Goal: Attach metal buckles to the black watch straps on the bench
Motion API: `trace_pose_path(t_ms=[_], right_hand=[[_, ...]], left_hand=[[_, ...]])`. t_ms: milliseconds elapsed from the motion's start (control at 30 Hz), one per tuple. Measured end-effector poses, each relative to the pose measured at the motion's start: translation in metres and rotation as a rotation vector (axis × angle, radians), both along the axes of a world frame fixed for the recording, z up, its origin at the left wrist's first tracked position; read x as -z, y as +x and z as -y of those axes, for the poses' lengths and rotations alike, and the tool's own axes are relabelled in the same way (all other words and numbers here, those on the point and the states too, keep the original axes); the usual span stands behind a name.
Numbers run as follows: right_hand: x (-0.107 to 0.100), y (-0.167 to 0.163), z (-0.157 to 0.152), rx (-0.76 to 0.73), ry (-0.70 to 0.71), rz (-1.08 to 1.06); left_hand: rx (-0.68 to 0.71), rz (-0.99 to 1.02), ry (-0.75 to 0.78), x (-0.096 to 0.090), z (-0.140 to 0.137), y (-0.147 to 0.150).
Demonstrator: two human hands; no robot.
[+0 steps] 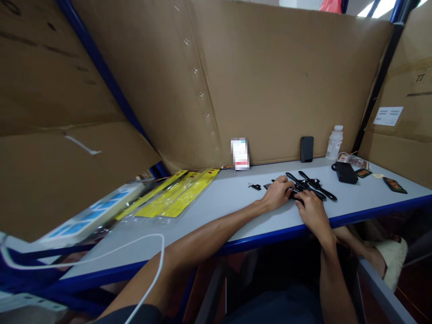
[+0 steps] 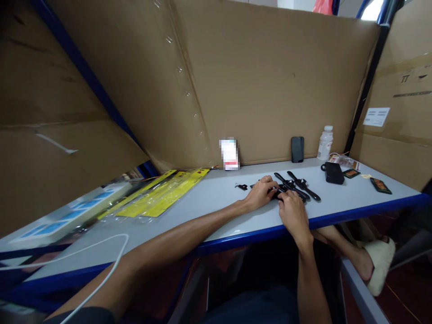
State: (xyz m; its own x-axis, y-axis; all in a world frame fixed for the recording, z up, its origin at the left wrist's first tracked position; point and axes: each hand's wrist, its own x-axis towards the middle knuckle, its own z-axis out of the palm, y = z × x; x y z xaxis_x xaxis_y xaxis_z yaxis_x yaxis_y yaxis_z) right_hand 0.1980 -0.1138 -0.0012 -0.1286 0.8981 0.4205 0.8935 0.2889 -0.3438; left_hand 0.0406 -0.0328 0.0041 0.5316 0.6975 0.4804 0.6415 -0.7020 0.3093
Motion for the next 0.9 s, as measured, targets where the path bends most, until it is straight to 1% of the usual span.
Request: trace_pose_path(t_ms=[67, 267, 467, 633, 800, 900], right_hand=[[0.0, -0.0001, 0.0001, 0.002, 0.002, 0.003], [0.0004, -0.0001, -0.0005, 0.0, 0.01, 0.006], [-0.0008, -0.0006, 0.0, -0.004, -0.007, -0.007], [-0.0014, -0.0009, 0.0, 0.003, -0.009, -0.015], [-0.0001, -0.0001, -0.0012, -0.004, -0.005, -0.017], [0.0006, 0.0002, -0.0017, -0.007, -0.003, -0.026]], left_hand=[[0.001, -0.005, 0.0, -0.0007, 0.0012, 0.0004], [0.091, 0.027, 0.004, -0.0015, 0.0018, 0.0005], [0.083, 0.098, -0.05, 0.0022, -0.006, -0.0014], [0.058, 0.081, 0.002, -0.0001, -0.0037, -0.0017], [0.128, 0.049, -0.012, -0.0006, -0.0011, -0.0007], [0.137, 0.07, -0.043, 0.0007, -0.0027, -0.001]])
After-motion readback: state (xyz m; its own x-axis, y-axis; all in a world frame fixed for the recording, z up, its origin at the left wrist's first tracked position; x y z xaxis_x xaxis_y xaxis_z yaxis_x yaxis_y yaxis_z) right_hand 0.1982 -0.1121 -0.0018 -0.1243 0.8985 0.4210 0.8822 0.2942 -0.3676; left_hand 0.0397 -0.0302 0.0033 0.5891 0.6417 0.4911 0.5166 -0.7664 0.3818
